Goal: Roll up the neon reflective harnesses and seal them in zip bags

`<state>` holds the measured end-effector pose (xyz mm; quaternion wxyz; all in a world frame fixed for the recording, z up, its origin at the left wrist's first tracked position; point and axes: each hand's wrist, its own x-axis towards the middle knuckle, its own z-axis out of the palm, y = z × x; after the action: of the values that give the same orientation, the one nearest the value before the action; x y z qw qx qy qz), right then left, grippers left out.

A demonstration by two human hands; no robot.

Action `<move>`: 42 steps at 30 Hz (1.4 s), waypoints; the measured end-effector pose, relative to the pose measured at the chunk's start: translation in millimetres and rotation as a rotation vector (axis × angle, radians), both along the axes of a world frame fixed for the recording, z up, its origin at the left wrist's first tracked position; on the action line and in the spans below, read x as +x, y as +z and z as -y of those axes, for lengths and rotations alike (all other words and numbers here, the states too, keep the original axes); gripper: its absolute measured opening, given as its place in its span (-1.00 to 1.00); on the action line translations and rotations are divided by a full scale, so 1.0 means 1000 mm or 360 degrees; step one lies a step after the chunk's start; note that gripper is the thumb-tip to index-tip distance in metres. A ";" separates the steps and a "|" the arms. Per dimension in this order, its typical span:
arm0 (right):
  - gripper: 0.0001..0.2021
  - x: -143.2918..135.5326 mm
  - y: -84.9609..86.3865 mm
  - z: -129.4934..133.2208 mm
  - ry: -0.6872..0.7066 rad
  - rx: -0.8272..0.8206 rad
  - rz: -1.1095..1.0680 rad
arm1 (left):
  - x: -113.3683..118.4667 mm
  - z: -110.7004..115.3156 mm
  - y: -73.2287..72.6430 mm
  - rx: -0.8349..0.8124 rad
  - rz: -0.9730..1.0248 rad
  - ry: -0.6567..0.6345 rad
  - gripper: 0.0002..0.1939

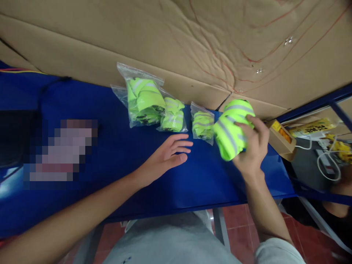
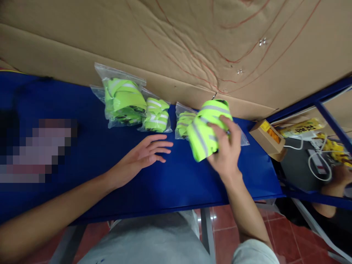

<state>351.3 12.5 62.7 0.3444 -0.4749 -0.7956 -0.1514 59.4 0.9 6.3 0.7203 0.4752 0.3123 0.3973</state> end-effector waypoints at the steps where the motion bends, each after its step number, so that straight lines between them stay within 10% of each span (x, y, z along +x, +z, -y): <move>1: -0.45 -0.014 -0.003 0.007 0.0136 0.0007 0.0099 | 0.000 0.000 0.000 -0.0046 0.0118 -0.0006 -0.18; 6: -0.52 -0.060 -0.042 0.019 0.0730 -0.0046 0.0456 | 0.002 0.003 0.002 -0.0278 0.0243 -0.0193 -0.16; 10: -0.33 -0.053 -0.063 0.016 0.0649 -0.0314 0.0205 | 0.007 0.003 0.001 -0.0335 0.0236 -0.0105 -0.28; 18: 0.02 -0.041 -0.056 0.007 0.0569 -0.0479 -0.0143 | -0.004 -0.005 -0.003 -0.0492 0.0245 -0.0021 -0.36; 26: 0.21 -0.045 -0.058 0.015 0.0840 -0.1400 -0.0180 | -0.023 -0.019 0.010 0.0085 -0.0103 -0.0545 -0.40; 31: -0.18 -0.044 -0.056 0.016 0.0513 -0.0491 -0.0023 | -0.015 -0.020 -0.007 0.0375 -0.0295 0.0167 -0.35; 34: -0.49 -0.061 -0.049 0.029 0.0733 -0.0109 0.0081 | -0.008 -0.017 -0.017 0.0379 -0.0419 0.0537 -0.38; 42: -0.63 -0.078 -0.045 0.045 0.1348 -0.0097 0.0150 | 0.002 -0.010 -0.010 0.0122 -0.0250 0.0388 -0.63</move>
<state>272.8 -32.6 17.3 0.3252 -0.1087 -0.9393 0.0056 61.2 11.3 -3.6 0.6213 0.4904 0.4079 0.4551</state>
